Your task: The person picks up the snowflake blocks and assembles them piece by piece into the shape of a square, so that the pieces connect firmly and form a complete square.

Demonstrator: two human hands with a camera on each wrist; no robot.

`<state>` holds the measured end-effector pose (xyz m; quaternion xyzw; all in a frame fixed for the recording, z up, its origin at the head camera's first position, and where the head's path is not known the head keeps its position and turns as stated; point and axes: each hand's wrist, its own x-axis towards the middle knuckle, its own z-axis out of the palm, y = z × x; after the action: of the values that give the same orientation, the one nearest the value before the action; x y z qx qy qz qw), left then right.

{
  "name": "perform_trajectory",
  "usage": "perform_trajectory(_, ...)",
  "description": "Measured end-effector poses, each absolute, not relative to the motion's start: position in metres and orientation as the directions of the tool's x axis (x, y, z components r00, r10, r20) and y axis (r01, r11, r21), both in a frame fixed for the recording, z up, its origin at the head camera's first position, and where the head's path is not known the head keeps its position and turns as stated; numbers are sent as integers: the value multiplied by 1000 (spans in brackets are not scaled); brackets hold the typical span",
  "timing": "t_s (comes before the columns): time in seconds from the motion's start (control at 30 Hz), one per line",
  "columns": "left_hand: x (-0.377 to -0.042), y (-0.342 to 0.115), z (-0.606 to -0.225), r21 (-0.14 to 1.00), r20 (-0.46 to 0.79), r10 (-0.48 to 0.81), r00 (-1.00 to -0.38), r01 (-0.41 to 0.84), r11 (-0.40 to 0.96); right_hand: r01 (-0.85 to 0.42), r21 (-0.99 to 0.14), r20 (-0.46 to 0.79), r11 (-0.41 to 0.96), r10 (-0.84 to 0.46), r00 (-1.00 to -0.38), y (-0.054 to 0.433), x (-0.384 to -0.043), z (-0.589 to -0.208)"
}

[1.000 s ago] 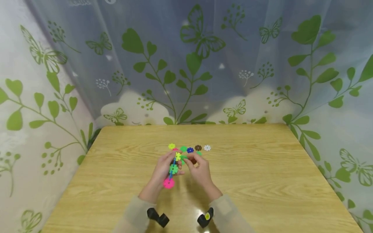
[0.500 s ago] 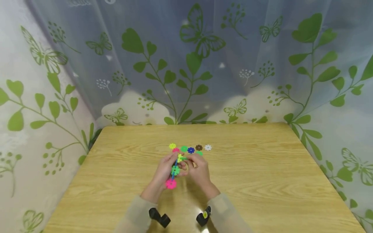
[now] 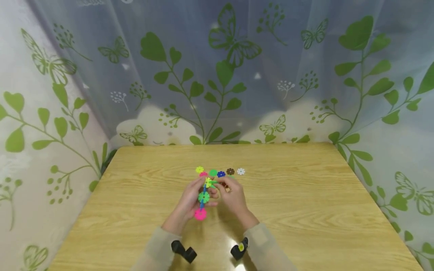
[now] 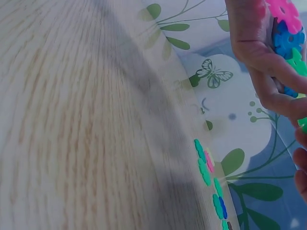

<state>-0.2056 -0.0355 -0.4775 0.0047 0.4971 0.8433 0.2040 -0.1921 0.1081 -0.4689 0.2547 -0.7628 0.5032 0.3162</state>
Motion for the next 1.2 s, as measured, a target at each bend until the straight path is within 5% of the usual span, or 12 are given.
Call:
perform_trajectory(0.53,-207,-47,-479,857,-183,341,-922,-319,-404,-654,-655,686,379,-64,-725,132,-213,-495)
perform_trajectory(1.2,-208,-49,-473,863,-195,312,-930,-314,-397,-127,-708,201,695,25,-979,194,-271,-527)
